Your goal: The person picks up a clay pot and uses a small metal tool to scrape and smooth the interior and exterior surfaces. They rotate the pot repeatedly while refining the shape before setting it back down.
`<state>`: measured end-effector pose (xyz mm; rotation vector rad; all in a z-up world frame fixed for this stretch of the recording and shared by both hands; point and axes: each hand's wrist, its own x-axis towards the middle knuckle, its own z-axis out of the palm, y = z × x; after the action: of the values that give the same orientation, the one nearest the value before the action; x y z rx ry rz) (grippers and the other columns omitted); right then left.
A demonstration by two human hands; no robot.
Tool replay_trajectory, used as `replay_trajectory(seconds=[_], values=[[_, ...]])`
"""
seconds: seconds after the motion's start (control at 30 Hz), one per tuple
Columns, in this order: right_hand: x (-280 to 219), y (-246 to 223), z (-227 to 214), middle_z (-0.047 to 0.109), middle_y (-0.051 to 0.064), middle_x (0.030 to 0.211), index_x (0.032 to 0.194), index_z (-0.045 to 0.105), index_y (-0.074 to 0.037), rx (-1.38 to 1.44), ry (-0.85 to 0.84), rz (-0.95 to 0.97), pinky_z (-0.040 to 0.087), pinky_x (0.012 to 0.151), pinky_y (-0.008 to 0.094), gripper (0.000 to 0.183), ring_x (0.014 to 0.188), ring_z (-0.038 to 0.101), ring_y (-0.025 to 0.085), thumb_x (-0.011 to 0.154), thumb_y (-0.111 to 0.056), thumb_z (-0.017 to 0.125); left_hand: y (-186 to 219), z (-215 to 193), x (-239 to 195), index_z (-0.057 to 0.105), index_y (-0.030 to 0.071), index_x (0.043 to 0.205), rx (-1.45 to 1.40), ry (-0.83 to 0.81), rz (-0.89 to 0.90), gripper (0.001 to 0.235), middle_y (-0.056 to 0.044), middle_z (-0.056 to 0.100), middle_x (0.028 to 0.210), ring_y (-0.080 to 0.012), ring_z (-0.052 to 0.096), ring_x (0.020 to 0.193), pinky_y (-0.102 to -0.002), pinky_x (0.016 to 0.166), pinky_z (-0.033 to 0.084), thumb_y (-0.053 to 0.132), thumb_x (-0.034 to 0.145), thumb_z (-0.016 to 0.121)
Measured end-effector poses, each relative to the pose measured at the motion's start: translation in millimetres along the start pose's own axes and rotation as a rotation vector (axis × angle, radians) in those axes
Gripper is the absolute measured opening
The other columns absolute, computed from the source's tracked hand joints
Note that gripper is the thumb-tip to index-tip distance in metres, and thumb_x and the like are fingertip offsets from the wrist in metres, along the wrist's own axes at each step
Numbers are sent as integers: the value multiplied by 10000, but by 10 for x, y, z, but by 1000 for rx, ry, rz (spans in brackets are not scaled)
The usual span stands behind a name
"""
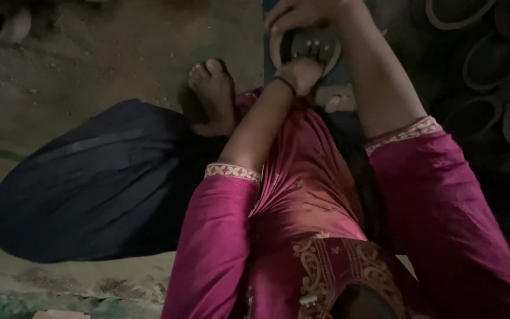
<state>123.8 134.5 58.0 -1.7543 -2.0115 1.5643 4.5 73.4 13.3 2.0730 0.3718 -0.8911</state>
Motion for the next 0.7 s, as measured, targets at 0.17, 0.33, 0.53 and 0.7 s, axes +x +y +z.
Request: replay_trajectory(seconds=[0.17,0.33,0.53,0.7], values=[[119,-141,-134,637,96,1354,1345,671,-199,-247,-187,83,521,973,524,474,1130,635,349,963,-479,644,-20,45,40,615,-12,1315,-269,75,-87,308,-195,642,1298,-291,681,931,-418,795,572,65,1023,552],[76,19,-25,609,99,1438,1425,628,-255,-216,-187,65,504,1036,556,570,1203,617,385,929,-533,670,-33,297,179,616,25,1357,-170,160,-28,391,-204,629,1376,-329,678,977,-435,842,579,-29,975,550],[-537,568,204,580,83,1526,1421,668,-228,286,218,45,427,1155,538,575,1398,528,357,932,-528,707,4,124,130,687,-26,1192,-125,37,-40,278,-235,657,1254,-344,646,1048,-440,941,539,68,932,665],[-936,992,1047,524,144,1592,1548,547,-121,585,671,-21,411,1233,493,610,1494,480,354,1059,-462,676,44,275,221,738,-77,1064,-361,127,-155,228,-273,706,1105,-357,706,958,-468,881,563,4,1020,530]])
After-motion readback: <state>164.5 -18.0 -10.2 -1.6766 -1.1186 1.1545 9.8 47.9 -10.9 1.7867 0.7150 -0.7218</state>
